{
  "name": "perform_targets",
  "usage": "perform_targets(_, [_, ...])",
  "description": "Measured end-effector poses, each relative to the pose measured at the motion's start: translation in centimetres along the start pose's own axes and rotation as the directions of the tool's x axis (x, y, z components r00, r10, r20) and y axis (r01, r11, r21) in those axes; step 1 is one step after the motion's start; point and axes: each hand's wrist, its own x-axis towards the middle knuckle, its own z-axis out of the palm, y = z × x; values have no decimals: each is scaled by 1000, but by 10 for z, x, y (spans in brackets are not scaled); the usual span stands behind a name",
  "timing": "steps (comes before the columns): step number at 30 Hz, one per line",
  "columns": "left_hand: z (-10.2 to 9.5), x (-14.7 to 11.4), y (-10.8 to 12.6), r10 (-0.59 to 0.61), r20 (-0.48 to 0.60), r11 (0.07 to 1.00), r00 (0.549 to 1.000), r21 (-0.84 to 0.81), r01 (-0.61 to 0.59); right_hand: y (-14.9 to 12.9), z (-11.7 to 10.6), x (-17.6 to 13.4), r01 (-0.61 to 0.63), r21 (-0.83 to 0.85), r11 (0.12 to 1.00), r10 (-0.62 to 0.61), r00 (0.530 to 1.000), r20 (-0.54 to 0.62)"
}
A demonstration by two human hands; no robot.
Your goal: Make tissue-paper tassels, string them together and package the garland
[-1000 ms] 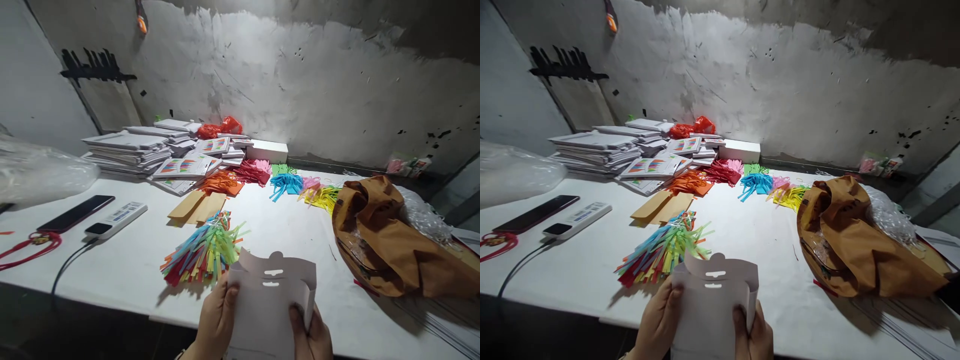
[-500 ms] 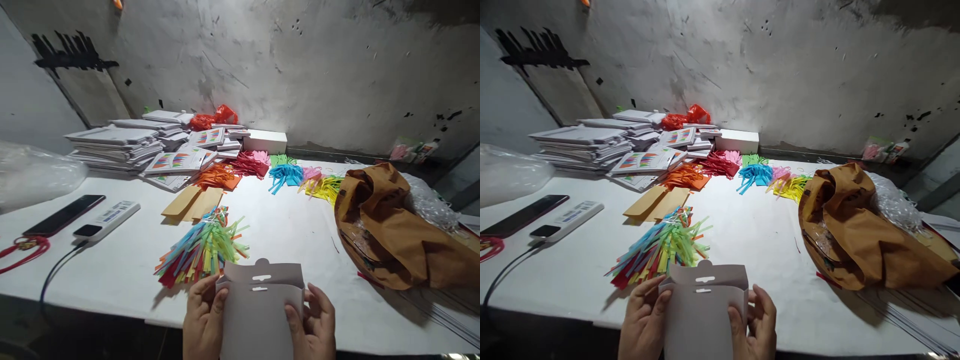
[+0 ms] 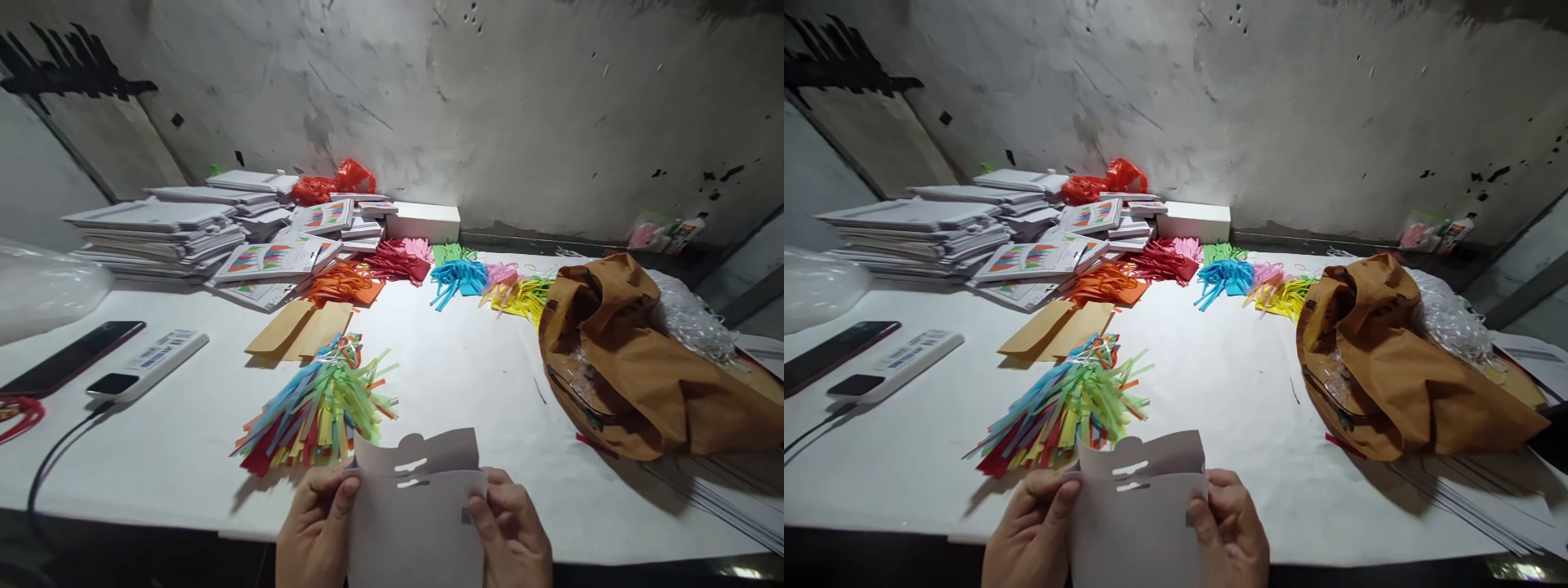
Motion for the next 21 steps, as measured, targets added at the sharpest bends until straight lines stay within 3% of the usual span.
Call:
perform_targets(3, [0, 1, 1, 2, 27, 1000, 1000, -25, -1, -11, -1, 9, -320, 224, 920, 311, 947, 77])
perform_targets(7, [2, 2, 1, -49, 54, 992, 997, -114, 55, -22, -5, 17, -462, 275, 843, 430, 886, 172])
perform_targets(11, [4, 1, 3, -107, 102, 970, 989, -206, 126, -23, -6, 17, -450, 279, 848, 413, 892, 184])
perform_targets(15, [4, 0, 2, -97, 99, 963, 990, -243, 119, -19, -4, 12, -322, 208, 924, 299, 945, 131])
perform_targets(18, [1, 0, -2, -74, 80, 965, 994, -244, 92, -16, -3, 9, -143, 35, 989, 143, 990, 16])
perform_targets(21, [-1, 1, -6, -65, 48, 967, 997, -244, 75, -8, -8, 10, -144, -92, 985, 134, 985, -110])
